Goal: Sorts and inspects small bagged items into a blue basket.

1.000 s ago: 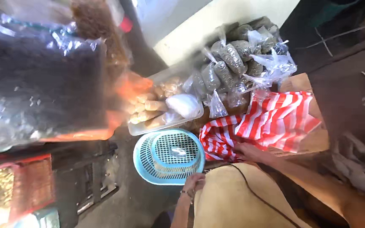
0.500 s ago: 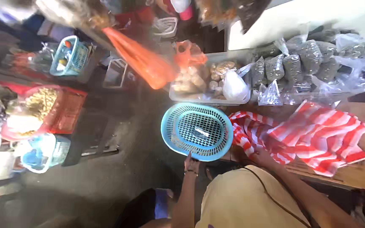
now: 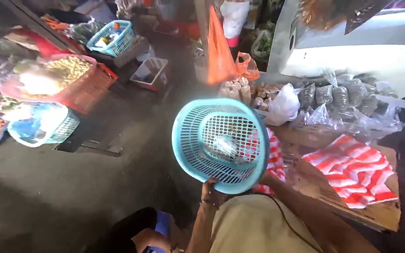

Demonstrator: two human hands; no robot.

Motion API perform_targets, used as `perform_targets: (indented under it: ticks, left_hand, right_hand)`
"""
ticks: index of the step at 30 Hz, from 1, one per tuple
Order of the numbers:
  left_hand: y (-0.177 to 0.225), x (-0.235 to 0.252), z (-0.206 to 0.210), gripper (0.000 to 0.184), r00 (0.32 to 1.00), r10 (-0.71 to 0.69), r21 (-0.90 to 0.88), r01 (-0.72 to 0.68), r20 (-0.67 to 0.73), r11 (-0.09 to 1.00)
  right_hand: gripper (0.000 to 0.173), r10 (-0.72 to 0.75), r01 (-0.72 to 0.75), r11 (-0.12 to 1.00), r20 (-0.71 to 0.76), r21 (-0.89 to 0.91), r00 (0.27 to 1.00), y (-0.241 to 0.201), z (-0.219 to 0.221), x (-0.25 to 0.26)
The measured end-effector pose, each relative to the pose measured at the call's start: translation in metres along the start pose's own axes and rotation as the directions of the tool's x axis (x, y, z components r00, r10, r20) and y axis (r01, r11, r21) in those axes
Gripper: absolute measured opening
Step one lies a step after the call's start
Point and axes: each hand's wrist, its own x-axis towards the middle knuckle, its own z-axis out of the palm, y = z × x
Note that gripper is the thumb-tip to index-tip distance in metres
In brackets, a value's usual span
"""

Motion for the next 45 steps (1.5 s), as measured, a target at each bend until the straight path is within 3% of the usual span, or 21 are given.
perform_targets:
  ticks: [2, 4, 11, 14, 16, 18, 21, 22, 23, 25, 27, 28, 32, 36, 38, 41, 43, 45]
  left_hand:
    - [0.004, 0.000, -0.017, 0.020, 0.998, 0.058, -0.072, -0.057, 0.014, 0.996]
    - [0.019, -0.008, -0.031, 0.017, 0.991, 0.095, -0.121, -0.106, -0.093, 0.987]
    - [0.050, -0.027, -0.119, 0.023, 0.913, 0.187, -0.125, -0.247, -0.362, 0.961]
    - [0.051, -0.034, -0.141, 0.018, 0.905, 0.208, -0.202, -0.297, -0.371, 0.933]
    - [0.058, -0.037, -0.148, 0.016, 0.886, 0.212, -0.195, -0.313, -0.411, 0.930]
    - [0.068, -0.033, -0.151, 0.015, 0.836, 0.240, -0.148, -0.352, -0.493, 0.924]
    - [0.088, -0.024, -0.154, 0.024, 0.748, 0.266, -0.104, -0.407, -0.608, 0.908]
    - [0.095, -0.019, -0.157, 0.028, 0.726, 0.274, -0.096, -0.423, -0.631, 0.901]
    - [0.103, -0.014, -0.160, 0.033, 0.712, 0.284, -0.085, -0.434, -0.642, 0.897]
    - [0.120, -0.003, -0.161, 0.039, 0.691, 0.314, -0.044, -0.447, -0.651, 0.893]
    - [0.140, 0.009, -0.153, 0.040, 0.669, 0.368, 0.019, -0.467, -0.646, 0.884]
    - [0.149, 0.020, -0.151, 0.039, 0.672, 0.404, 0.058, -0.475, -0.620, 0.878]
    - [0.196, 0.062, -0.131, 0.045, 0.728, 0.482, 0.220, -0.431, -0.488, 0.875]
    - [0.264, 0.102, -0.092, 0.044, 0.806, 0.515, 0.421, -0.375, -0.292, 0.826]
    - [0.309, 0.126, -0.079, 0.047, 0.793, 0.590, 0.564, -0.421, -0.152, 0.710]
    - [0.377, 0.159, -0.058, 0.060, 0.787, 0.616, 0.729, -0.432, 0.018, 0.531]
    - [0.418, 0.172, -0.042, 0.063, 0.793, 0.605, 0.782, -0.419, 0.068, 0.462]
    - [0.441, 0.194, -0.036, 0.062, 0.794, 0.601, 0.759, -0.446, 0.092, 0.473]
  right_hand:
    - [0.043, -0.001, 0.153, 0.936, 0.432, -0.317, 0.902, -0.023, 0.046, 0.004]
    - [0.044, 0.137, 0.251, 0.867, 0.692, -0.429, 0.709, -0.040, 0.095, 0.022]
    - [0.055, 0.042, 0.499, 0.802, 0.864, -0.329, 0.502, -0.058, 0.177, 0.054]
    - [0.048, 0.102, 0.597, 0.729, 0.916, -0.335, 0.389, -0.084, 0.193, 0.054]
    - [0.043, 0.148, 0.594, 0.725, 0.922, -0.347, 0.357, -0.084, 0.194, 0.064]
    - [0.042, 0.174, 0.561, 0.717, 0.885, -0.415, 0.432, -0.085, 0.179, 0.079]
    - [0.037, 0.192, 0.496, 0.622, 0.732, -0.606, 0.654, -0.096, 0.144, 0.102]
    - [0.034, 0.194, 0.464, 0.612, 0.691, -0.640, 0.696, -0.102, 0.133, 0.109]
    - [0.032, 0.170, 0.445, 0.657, 0.695, -0.608, 0.698, -0.114, 0.122, 0.113]
    - [0.027, 0.036, 0.404, 0.841, 0.783, -0.360, 0.622, -0.149, 0.116, 0.113]
    - [0.027, -0.102, 0.291, 0.954, 0.831, -0.074, 0.547, -0.181, 0.131, 0.120]
    - [0.026, -0.136, 0.259, 0.966, 0.827, -0.011, 0.545, -0.193, 0.145, 0.131]
    - [0.040, -0.117, 0.371, 0.875, 0.609, -0.310, 0.785, -0.219, 0.221, 0.222]
    - [0.063, -0.217, 0.284, 0.919, 0.248, -0.275, 0.944, -0.246, 0.284, 0.327]
    - [0.072, -0.341, 0.338, 0.898, 0.040, -0.283, 0.939, -0.261, 0.303, 0.377]
    - [0.072, -0.548, 0.455, 0.814, -0.216, -0.362, 0.808, -0.281, 0.319, 0.440]
    - [0.065, -0.544, 0.425, 0.803, -0.220, -0.418, 0.810, -0.309, 0.322, 0.469]
    - [0.054, -0.585, 0.463, 0.756, -0.161, -0.464, 0.795, -0.333, 0.320, 0.495]
